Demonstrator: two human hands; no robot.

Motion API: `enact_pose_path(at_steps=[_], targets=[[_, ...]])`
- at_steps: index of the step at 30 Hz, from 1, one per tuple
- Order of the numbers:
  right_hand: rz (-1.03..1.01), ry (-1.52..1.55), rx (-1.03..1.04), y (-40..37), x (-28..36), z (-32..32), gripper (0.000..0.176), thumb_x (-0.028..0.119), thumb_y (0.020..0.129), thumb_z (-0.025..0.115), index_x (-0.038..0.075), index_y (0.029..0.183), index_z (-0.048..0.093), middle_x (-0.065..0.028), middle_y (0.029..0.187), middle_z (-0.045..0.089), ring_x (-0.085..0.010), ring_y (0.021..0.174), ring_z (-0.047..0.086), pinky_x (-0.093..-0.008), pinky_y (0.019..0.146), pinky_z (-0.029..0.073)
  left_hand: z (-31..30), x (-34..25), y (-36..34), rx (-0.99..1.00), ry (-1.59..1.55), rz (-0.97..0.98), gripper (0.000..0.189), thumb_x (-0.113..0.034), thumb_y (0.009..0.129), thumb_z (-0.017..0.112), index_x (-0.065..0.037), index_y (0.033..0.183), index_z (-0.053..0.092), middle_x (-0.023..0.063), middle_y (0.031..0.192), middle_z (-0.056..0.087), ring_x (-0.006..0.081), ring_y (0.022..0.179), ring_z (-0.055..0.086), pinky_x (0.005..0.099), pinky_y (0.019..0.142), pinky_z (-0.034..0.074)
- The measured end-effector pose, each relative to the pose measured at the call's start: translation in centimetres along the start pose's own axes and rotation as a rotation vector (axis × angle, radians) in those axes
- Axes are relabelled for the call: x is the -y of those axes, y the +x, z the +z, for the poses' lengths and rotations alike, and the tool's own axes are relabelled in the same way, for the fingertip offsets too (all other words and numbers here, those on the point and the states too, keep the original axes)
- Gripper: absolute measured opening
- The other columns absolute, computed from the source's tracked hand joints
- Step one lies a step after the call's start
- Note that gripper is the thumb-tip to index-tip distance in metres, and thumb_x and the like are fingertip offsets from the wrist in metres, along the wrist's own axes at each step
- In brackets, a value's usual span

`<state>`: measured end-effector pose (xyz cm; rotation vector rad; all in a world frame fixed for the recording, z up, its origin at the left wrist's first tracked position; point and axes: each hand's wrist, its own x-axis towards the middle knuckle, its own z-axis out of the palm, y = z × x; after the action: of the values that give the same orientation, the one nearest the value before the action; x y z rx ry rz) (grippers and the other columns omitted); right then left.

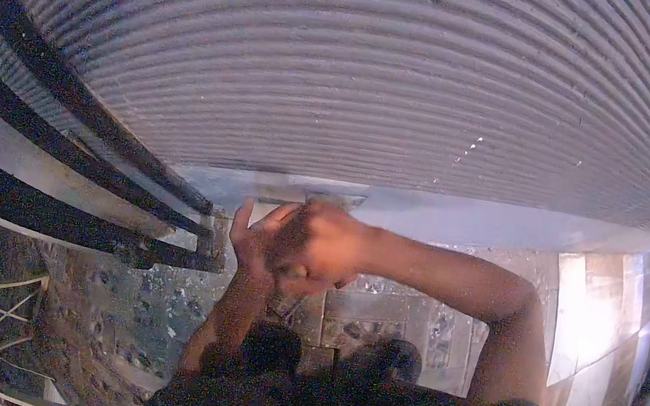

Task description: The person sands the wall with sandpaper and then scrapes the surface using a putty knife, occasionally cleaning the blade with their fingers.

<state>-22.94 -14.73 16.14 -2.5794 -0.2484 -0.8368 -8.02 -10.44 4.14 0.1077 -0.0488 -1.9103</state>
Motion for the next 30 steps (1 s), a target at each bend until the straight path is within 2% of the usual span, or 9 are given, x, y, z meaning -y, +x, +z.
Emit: enact_pose_path(at_steps=[6, 9, 13, 15, 16, 18, 22, 28, 30], targets=[[-0.081, 0.007, -0.012, 0.4, 2.0, 0.6, 0.018, 0.023, 0.073, 0.063, 0.013, 0.062, 0.053, -0.0013, 0.056, 0.048, -0.0200, 0.047, 0.051, -0.0341, 0.041, 0.039, -0.2, 0.4, 0.1, -0.155, 0.011, 0.052, 0.080, -0.052, 0.085, 0.039, 0.018, 0.122, 0.030, 0.0261, 0.128, 0.035, 0.0324, 0.121, 0.034, 0.0409, 0.107, 0.023], [-0.084, -0.157, 0.017, 0.0, 0.9, 0.3, 0.018, 0.025, 0.075, 0.063, 0.014, 0.063, 0.054, -0.0005, 0.054, 0.045, -0.0194, 0.046, 0.049, -0.0343, 0.040, 0.038, -0.2, 0.3, 0.0, -0.018, -0.056, 0.042, 0.081, -0.052, 0.086, 0.039, 0.019, 0.125, 0.027, 0.0261, 0.131, 0.031, 0.0322, 0.124, 0.030, 0.0418, 0.108, 0.021], [-0.095, -0.077, -0.044, 0.8, 3.2, -0.4, 0.017, 0.024, 0.075, 0.062, 0.014, 0.063, 0.054, -0.0005, 0.055, 0.046, -0.0192, 0.046, 0.049, -0.0328, 0.040, 0.038, -1.1, 0.0, 0.1, -0.064, -0.081, 0.032, 0.081, -0.051, 0.086, 0.039, 0.019, 0.125, 0.027, 0.0257, 0.128, 0.034, 0.0331, 0.123, 0.031, 0.0432, 0.109, 0.019], [-0.138, -0.051, -0.073, 0.1, 3.1, -0.3, 0.016, 0.023, 0.075, 0.062, 0.013, 0.064, 0.055, -0.0007, 0.055, 0.047, -0.0194, 0.046, 0.049, -0.0325, 0.040, 0.038, -2.3, 0.3, -0.1, 0.263, -0.391, -0.022, 0.081, -0.051, 0.086, 0.041, 0.019, 0.124, 0.026, 0.0266, 0.127, 0.034, 0.0349, 0.125, 0.030, 0.0444, 0.109, 0.019], [-0.130, 0.011, -0.053, -1.4, 1.5, 0.6, 0.016, 0.022, 0.075, 0.062, 0.013, 0.063, 0.055, -0.0010, 0.054, 0.046, -0.0194, 0.045, 0.048, -0.0324, 0.039, 0.038, -2.2, 0.3, 0.1, 0.267, -0.392, -0.022, 0.081, -0.051, 0.086, 0.041, 0.019, 0.124, 0.026, 0.0266, 0.127, 0.034, 0.0349, 0.125, 0.030, 0.0444, 0.109, 0.019], [-0.115, -0.060, -0.023, -1.3, 0.2, -0.4, 0.015, 0.018, 0.073, 0.063, 0.011, 0.062, 0.057, -0.0016, 0.054, 0.046, -0.0195, 0.045, 0.048, -0.0324, 0.038, 0.036, -0.5, 0.5, 0.0, -0.094, -0.038, 0.067, 0.083, -0.050, 0.085, 0.044, 0.019, 0.127, 0.022, 0.0280, 0.130, 0.030, 0.0367, 0.127, 0.027, 0.0449, 0.109, 0.021], [-0.028, -0.013, -0.012, -0.4, 2.2, -0.6, 0.015, 0.016, 0.072, 0.063, 0.011, 0.060, 0.057, -0.0026, 0.053, 0.046, -0.0195, 0.044, 0.048, -0.0318, 0.038, 0.037, -0.4, 0.4, -0.3, -0.091, -0.117, 0.062, 0.084, -0.049, 0.084, 0.046, 0.019, 0.127, 0.022, 0.0283, 0.128, 0.032, 0.0372, 0.125, 0.030, 0.0454, 0.108, 0.023], [-0.136, -0.174, -0.129, -2.4, 1.0, -0.8, 0.015, 0.020, 0.076, 0.062, 0.012, 0.064, 0.059, -0.0030, 0.055, 0.051, -0.0194, 0.050, 0.054, -0.0311, 0.044, 0.044, 1.4, 1.1, -0.2, -0.267, -0.054, 0.128, 0.084, -0.049, 0.084, 0.047, 0.019, 0.128, 0.021, 0.0270, 0.129, 0.031, 0.0361, 0.125, 0.030, 0.0454, 0.109, 0.021], [0.220, 0.018, 0.064, -4.4, -1.3, 0.6, 0.019, 0.033, 0.068, 0.066, 0.015, 0.069, 0.060, -0.0038, 0.057, 0.054, -0.0242, 0.051, 0.054, -0.0368, 0.046, 0.042, 0.7, 1.0, -0.2, -0.173, -0.021, 0.115, 0.088, -0.048, 0.085, 0.046, 0.017, 0.133, 0.011, 0.0261, 0.138, 0.019, 0.0352, 0.132, 0.020, 0.0448, 0.110, 0.017]])
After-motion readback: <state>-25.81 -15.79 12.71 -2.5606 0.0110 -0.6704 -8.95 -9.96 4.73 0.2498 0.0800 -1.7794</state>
